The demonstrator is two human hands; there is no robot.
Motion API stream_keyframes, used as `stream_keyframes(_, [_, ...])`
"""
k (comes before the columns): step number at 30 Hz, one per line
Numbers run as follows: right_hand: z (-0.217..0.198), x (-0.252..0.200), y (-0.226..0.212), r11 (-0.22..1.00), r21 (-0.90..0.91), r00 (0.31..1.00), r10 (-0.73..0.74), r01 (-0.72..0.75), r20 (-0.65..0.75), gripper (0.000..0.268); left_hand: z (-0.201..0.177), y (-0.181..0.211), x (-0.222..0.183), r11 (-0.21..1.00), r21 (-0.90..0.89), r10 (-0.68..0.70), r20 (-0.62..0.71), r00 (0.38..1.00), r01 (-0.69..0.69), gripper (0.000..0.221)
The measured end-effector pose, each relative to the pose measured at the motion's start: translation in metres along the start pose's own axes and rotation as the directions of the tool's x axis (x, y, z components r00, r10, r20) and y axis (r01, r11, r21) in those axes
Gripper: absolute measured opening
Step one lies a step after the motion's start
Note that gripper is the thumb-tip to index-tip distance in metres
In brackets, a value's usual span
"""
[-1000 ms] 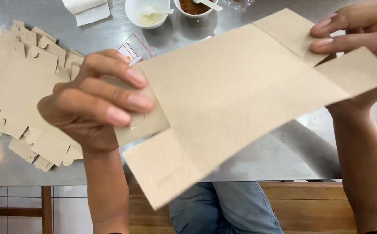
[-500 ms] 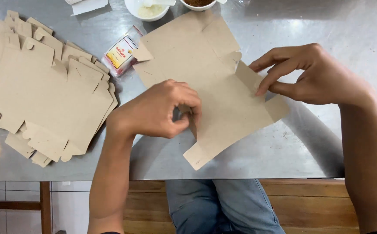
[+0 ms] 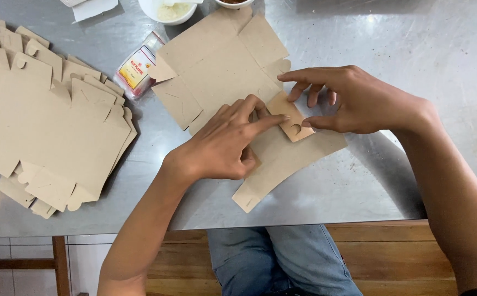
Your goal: Assembling a cardboard box by folding along pre-scored lines and tucking tabs into slots.
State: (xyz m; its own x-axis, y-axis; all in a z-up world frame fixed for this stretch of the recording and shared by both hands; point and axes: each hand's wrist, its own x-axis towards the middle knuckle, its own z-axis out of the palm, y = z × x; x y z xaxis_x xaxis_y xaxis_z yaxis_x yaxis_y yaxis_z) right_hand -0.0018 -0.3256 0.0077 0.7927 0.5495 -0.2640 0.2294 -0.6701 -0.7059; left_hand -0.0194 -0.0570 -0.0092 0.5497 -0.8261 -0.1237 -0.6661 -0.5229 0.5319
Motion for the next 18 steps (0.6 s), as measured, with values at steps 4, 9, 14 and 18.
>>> stream_keyframes(4, [-0.009,-0.002,0.003,0.983,-0.100,0.987,0.158,-0.155,0.015,0.087,0.000,-0.001,0.000,1.000,-0.015,-0.015,0.007,1.000,0.015,0.083])
stream_keyframes(9, [-0.009,0.001,0.000,0.968,-0.162,0.981,0.194,-0.190,0.008,0.096,-0.002,-0.001,0.001,0.999,-0.023,-0.034,0.027,0.999,0.034,0.080])
stream_keyframes(14, [0.001,0.006,0.006,0.980,-0.152,0.990,0.120,-0.130,-0.074,0.085,0.000,0.000,0.001,0.999,-0.008,-0.034,0.012,0.999,0.034,0.079])
stream_keyframes(18, [0.008,0.010,0.009,0.990,-0.121,0.976,0.050,-0.077,-0.213,0.077,0.001,-0.001,0.001,0.999,-0.012,-0.033,-0.001,0.999,0.033,0.077])
